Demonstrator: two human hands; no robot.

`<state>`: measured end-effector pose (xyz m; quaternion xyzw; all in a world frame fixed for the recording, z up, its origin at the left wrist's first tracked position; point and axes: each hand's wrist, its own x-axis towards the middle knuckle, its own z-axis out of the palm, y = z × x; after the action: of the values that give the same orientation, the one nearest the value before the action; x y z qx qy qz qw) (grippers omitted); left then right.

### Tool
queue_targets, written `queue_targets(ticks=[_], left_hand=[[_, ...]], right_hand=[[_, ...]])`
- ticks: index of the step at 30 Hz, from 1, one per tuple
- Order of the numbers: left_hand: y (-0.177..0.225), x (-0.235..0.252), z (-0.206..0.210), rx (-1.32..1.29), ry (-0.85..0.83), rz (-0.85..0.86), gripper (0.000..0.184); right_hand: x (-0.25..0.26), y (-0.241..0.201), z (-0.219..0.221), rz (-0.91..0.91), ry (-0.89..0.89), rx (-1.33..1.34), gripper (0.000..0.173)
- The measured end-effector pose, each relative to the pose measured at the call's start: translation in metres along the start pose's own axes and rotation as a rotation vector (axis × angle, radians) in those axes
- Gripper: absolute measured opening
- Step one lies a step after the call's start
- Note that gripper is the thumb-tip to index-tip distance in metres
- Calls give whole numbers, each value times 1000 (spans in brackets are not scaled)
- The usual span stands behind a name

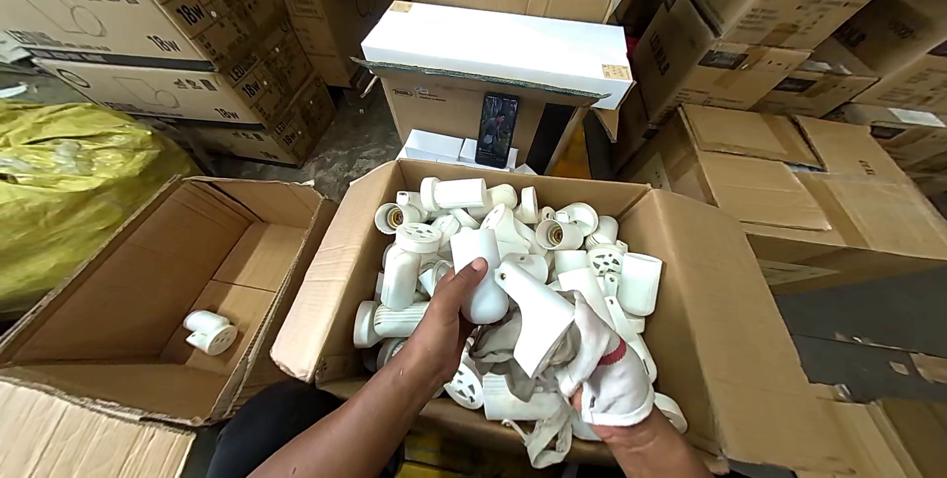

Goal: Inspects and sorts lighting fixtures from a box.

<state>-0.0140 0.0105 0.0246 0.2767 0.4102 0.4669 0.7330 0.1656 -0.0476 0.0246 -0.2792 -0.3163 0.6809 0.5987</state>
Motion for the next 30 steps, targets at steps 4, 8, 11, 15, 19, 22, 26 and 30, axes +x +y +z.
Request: queue_targets(ticks=[4,8,11,15,19,22,26,30], left_hand=[[0,0,0,4,3,1,47],[0,-1,1,5,10,0,46],[0,-1,1,11,7,-2,46],[0,-1,1,6,7,-2,47],[0,-1,1,11,8,0,48],[0,-1,1,5,8,1,49],[0,-1,0,6,-1,2,48],[0,-1,1,2,-1,2,48]], right_hand=[[0,1,0,11,22,5,16],[-1,2,-1,11,37,1,16],[0,1,0,4,17,19,14],[1,-1,1,11,27,16,13],[0,-1,3,9,44,-42,15],[1,0,2,-1,44,-49,13],[1,0,2,-11,48,-53,15],[2,0,2,-10,42,-27,17]])
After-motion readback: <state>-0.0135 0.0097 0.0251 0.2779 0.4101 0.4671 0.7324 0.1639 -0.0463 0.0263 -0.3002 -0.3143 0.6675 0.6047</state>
